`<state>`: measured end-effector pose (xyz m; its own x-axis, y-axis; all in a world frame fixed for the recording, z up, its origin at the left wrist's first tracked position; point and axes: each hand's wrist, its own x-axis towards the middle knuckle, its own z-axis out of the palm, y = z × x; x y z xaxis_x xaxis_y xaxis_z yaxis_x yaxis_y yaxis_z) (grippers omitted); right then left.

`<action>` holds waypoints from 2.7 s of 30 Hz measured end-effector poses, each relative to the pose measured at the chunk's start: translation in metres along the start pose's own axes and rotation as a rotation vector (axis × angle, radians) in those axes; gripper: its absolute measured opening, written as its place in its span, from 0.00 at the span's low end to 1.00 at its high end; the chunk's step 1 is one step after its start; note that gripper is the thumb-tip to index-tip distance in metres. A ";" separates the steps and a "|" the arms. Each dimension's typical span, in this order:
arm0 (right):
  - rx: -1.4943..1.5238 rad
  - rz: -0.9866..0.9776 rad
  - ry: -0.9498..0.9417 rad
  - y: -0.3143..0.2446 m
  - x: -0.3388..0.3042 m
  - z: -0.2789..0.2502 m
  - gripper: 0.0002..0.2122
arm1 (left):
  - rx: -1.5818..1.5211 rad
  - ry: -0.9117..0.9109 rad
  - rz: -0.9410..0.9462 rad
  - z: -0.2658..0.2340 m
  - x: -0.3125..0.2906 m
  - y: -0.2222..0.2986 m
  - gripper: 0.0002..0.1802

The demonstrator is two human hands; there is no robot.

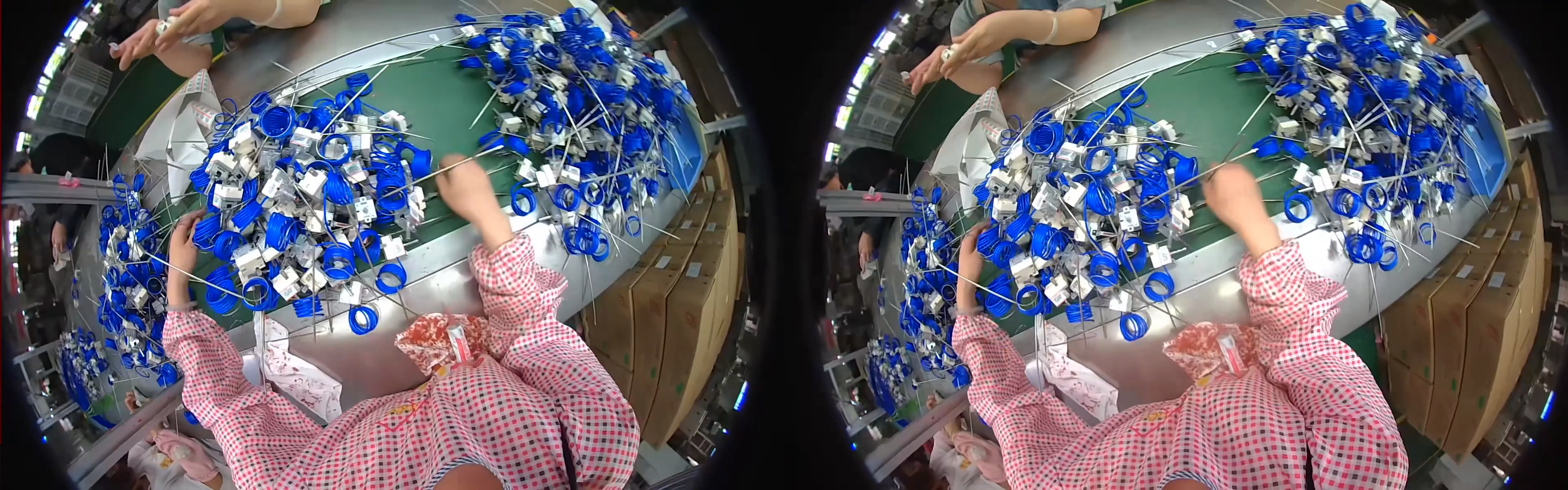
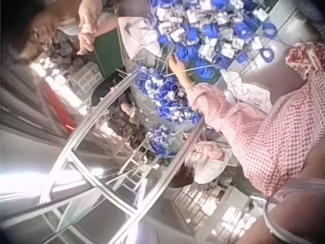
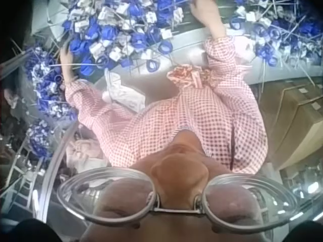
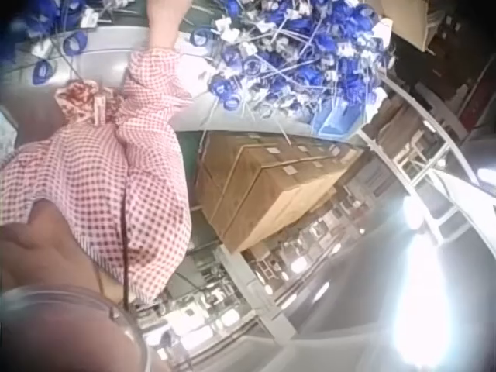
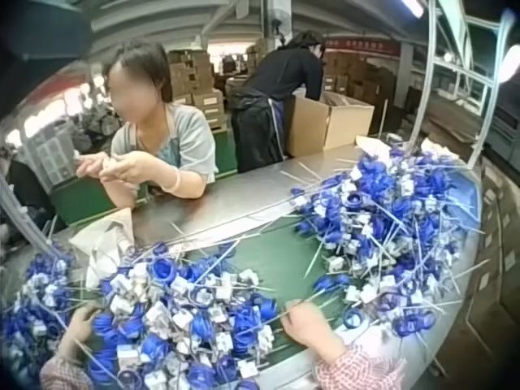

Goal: Applying sealant from a tube to small electrical components and assembling them on a production line.

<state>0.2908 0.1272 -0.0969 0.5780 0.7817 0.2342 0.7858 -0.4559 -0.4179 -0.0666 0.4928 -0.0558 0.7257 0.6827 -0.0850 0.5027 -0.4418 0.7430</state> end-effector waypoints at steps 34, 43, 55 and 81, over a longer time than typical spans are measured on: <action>0.012 -0.160 0.306 0.088 -0.107 -0.099 0.07 | 0.272 -0.092 0.720 0.178 -0.208 0.256 0.13; -0.374 -0.265 0.378 0.069 -0.084 -0.051 0.10 | 0.612 0.129 0.766 0.320 -0.096 0.246 0.20; 0.101 -0.502 0.178 0.004 -0.179 -0.085 0.17 | 0.265 0.119 0.836 0.245 -0.158 0.238 0.19; 0.541 -0.732 0.416 -0.050 -0.235 -0.101 0.20 | 0.181 0.278 0.670 0.225 -0.194 0.223 0.14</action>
<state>0.1383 -0.0769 -0.0420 0.1044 0.5340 0.8390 0.8331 0.4138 -0.3671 0.0104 0.1308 -0.0232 0.7701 0.3448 0.5367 0.0810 -0.8874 0.4538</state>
